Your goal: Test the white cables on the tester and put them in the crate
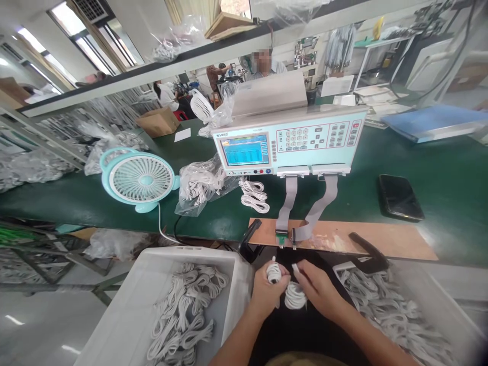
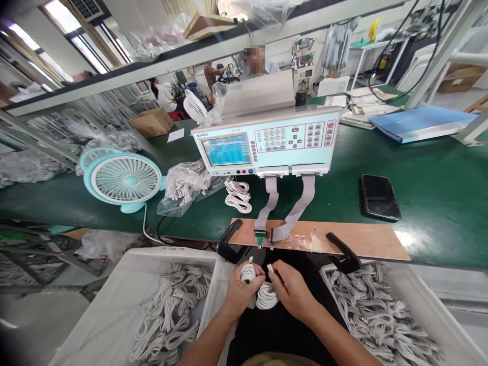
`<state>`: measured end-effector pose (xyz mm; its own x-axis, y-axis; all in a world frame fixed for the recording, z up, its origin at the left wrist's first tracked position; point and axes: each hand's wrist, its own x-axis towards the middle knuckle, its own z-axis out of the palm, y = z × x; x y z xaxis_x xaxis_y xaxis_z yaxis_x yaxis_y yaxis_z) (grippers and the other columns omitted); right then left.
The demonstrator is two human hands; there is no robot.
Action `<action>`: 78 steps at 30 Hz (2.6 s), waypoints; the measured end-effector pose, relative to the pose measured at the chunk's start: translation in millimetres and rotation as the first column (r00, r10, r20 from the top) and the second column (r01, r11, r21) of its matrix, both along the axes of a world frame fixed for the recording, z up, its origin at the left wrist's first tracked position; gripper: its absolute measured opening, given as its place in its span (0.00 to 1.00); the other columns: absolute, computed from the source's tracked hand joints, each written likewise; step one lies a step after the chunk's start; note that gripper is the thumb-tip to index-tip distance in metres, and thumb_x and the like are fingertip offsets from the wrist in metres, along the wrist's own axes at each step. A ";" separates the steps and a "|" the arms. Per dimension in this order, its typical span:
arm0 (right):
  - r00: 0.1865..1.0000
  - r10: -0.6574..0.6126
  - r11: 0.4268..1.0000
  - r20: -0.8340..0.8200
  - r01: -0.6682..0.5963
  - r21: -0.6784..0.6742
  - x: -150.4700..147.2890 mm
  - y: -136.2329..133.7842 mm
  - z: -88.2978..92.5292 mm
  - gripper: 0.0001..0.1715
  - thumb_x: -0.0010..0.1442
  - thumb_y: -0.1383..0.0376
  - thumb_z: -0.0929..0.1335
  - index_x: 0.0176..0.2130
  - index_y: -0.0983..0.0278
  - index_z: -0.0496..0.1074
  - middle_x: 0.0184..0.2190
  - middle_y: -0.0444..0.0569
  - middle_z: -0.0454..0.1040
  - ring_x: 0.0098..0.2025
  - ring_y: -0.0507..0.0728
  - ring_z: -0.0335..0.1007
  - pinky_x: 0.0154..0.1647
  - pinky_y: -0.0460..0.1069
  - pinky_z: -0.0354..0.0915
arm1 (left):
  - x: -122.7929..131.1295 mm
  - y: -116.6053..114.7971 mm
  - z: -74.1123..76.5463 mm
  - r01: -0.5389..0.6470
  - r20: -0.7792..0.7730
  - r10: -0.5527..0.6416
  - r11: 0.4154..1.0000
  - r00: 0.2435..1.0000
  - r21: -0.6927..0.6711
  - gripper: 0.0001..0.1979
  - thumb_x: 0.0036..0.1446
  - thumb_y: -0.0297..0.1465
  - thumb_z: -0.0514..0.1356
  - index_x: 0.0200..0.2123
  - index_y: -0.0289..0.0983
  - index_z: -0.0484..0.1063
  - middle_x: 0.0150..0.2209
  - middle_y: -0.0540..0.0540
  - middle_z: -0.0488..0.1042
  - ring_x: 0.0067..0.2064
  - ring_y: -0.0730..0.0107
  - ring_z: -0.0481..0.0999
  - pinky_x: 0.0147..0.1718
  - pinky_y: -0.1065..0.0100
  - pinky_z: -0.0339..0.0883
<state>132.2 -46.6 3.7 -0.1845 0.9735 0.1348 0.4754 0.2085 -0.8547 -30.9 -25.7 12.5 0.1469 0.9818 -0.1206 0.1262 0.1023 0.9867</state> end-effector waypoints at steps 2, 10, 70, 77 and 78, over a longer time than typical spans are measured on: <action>0.992 -0.103 0.995 -0.072 0.104 0.005 -1.5 2.6 -1.9 0.16 0.67 0.58 0.58 0.30 0.61 0.62 0.26 0.44 0.65 0.28 0.55 0.61 0.31 0.48 0.59 | 4.9 2.9 -3.9 -0.114 0.112 0.125 0.988 0.986 -0.107 0.06 0.42 0.26 0.64 0.23 0.36 0.69 0.26 0.48 0.74 0.26 0.72 0.69 0.27 0.72 0.63; 0.911 -0.273 0.958 -0.308 0.228 -0.176 -10.2 16.5 -11.4 0.19 0.63 0.52 0.63 0.33 0.63 0.69 0.29 0.46 0.71 0.32 0.56 0.65 0.35 0.48 0.62 | 20.9 6.7 -2.2 -0.218 0.367 0.368 0.895 0.854 -0.389 0.11 0.35 0.25 0.69 0.25 0.33 0.71 0.21 0.52 0.70 0.24 0.75 0.68 0.27 0.72 0.65; 0.615 -0.453 0.824 -0.646 0.014 -0.566 -12.6 31.9 -0.9 0.20 0.47 0.51 0.76 0.33 0.64 0.79 0.27 0.48 0.76 0.33 0.57 0.70 0.35 0.47 0.65 | 51.7 16.7 -0.4 -0.324 0.605 0.630 0.774 0.486 -0.545 0.12 0.36 0.29 0.68 0.22 0.34 0.67 0.20 0.52 0.67 0.21 0.75 0.68 0.24 0.71 0.63; 0.625 -0.436 0.833 -0.647 0.009 -0.553 -9.4 32.7 -4.7 0.18 0.46 0.51 0.76 0.27 0.64 0.77 0.25 0.46 0.75 0.32 0.57 0.69 0.35 0.47 0.64 | 51.8 16.9 0.8 -0.355 0.607 0.641 0.767 0.470 -0.535 0.11 0.36 0.27 0.68 0.22 0.34 0.67 0.20 0.51 0.67 0.22 0.74 0.68 0.25 0.71 0.64; 0.617 -0.435 0.834 -0.656 0.002 -0.551 -9.3 32.5 -4.9 0.18 0.46 0.51 0.76 0.28 0.64 0.78 0.26 0.46 0.75 0.32 0.56 0.69 0.35 0.47 0.64 | 52.1 17.0 1.2 -0.357 0.610 0.640 0.768 0.468 -0.532 0.11 0.36 0.27 0.68 0.22 0.33 0.68 0.21 0.51 0.68 0.23 0.73 0.69 0.25 0.70 0.65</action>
